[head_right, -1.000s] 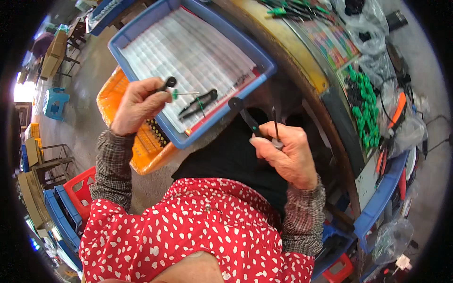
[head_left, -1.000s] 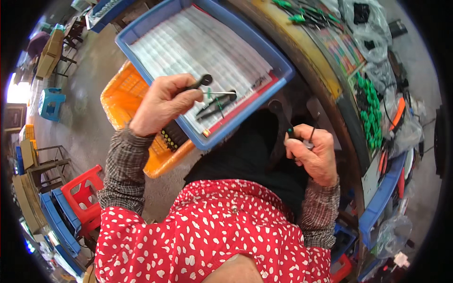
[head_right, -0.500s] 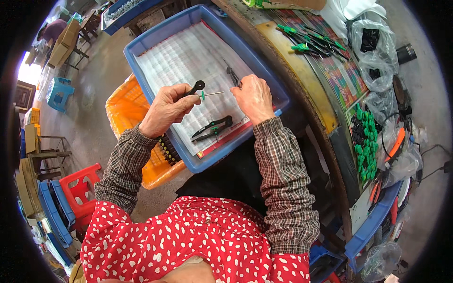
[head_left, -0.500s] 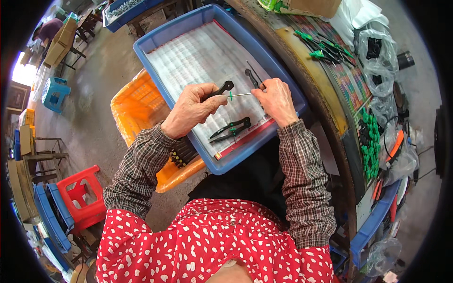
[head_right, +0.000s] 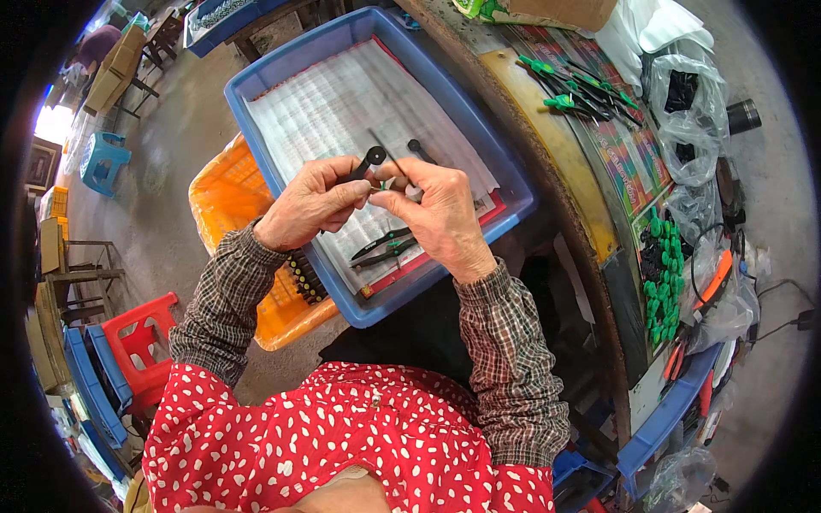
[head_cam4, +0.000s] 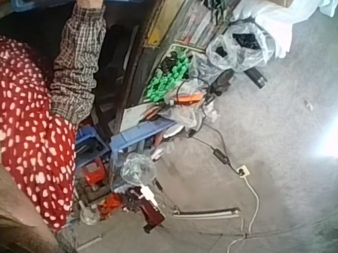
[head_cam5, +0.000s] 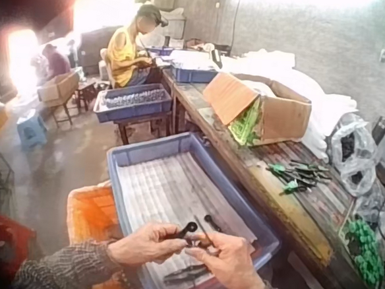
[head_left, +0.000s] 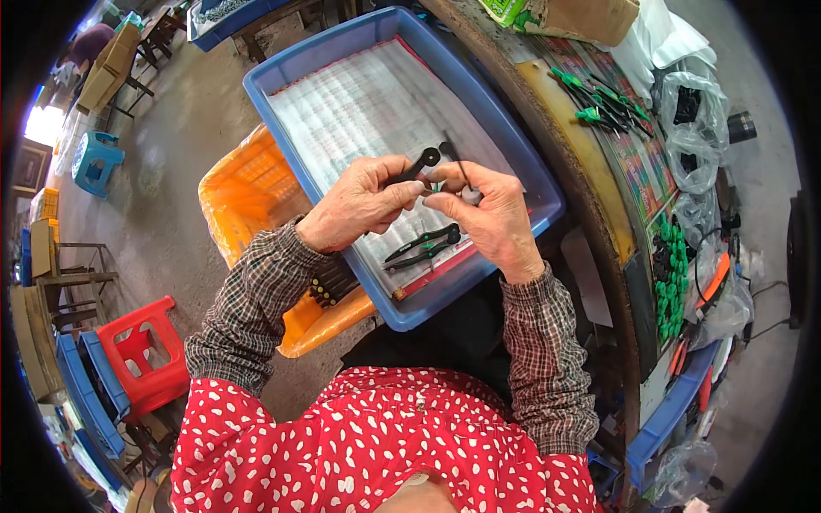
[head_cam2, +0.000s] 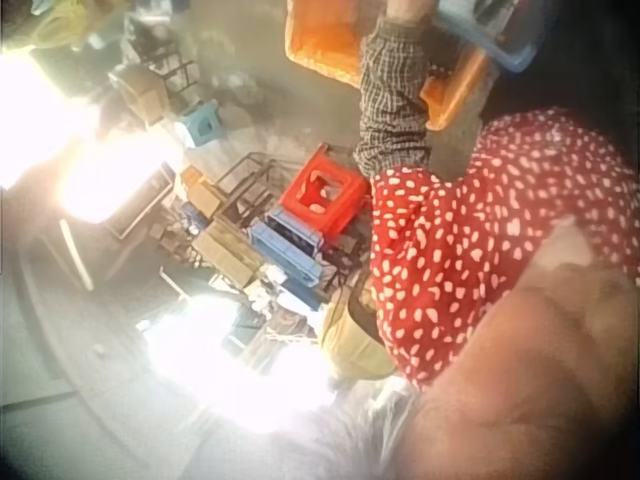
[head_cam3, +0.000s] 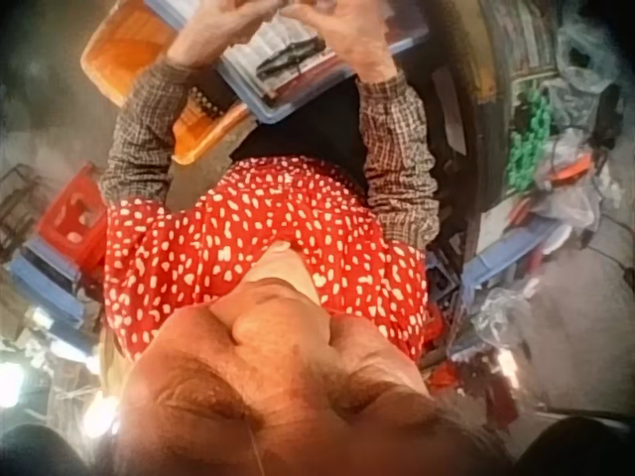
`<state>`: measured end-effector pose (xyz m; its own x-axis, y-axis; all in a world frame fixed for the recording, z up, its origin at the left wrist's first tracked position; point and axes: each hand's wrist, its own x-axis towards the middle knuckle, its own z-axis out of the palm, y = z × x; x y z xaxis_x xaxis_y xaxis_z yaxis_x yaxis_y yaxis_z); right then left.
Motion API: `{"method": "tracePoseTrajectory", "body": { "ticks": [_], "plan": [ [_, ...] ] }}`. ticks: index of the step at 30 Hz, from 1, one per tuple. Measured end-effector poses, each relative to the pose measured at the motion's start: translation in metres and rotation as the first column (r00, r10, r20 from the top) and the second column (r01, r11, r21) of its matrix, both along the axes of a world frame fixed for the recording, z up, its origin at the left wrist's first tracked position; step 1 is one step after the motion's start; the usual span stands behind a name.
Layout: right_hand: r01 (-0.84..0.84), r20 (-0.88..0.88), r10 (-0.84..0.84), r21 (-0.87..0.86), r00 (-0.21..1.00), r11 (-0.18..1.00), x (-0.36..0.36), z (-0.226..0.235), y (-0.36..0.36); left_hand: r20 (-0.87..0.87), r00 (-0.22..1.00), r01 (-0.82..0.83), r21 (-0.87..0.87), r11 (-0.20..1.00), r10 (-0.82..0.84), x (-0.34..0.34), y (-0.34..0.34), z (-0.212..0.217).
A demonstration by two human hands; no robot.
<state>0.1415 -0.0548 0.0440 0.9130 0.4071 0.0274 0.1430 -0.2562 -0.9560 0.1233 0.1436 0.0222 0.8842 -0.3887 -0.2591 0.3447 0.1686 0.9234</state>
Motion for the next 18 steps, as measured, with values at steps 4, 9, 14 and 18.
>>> {"method": "tracePoseTrajectory", "body": {
  "ticks": [4,9,14,18],
  "plan": [
    [0.016,0.175,-0.001,-0.085,0.985,0.996,0.002,-0.009,0.003,-0.022,1.000,-0.018,-0.074,0.997,0.017,0.000,0.002,-0.007],
    [0.018,-0.024,-0.018,0.014,1.000,1.000,0.005,-0.019,0.001,-0.067,0.996,-0.072,-0.173,0.982,0.062,0.001,0.000,-0.012],
    [0.064,-0.497,0.064,0.237,0.865,0.969,0.015,-0.015,-0.005,-0.041,0.995,-0.102,-0.181,0.978,0.096,0.003,-0.004,-0.010],
    [0.054,-0.432,0.046,0.216,0.901,0.975,0.018,-0.012,-0.003,0.043,0.986,-0.156,-0.062,0.986,0.159,0.008,-0.004,-0.003]
  ]
}}
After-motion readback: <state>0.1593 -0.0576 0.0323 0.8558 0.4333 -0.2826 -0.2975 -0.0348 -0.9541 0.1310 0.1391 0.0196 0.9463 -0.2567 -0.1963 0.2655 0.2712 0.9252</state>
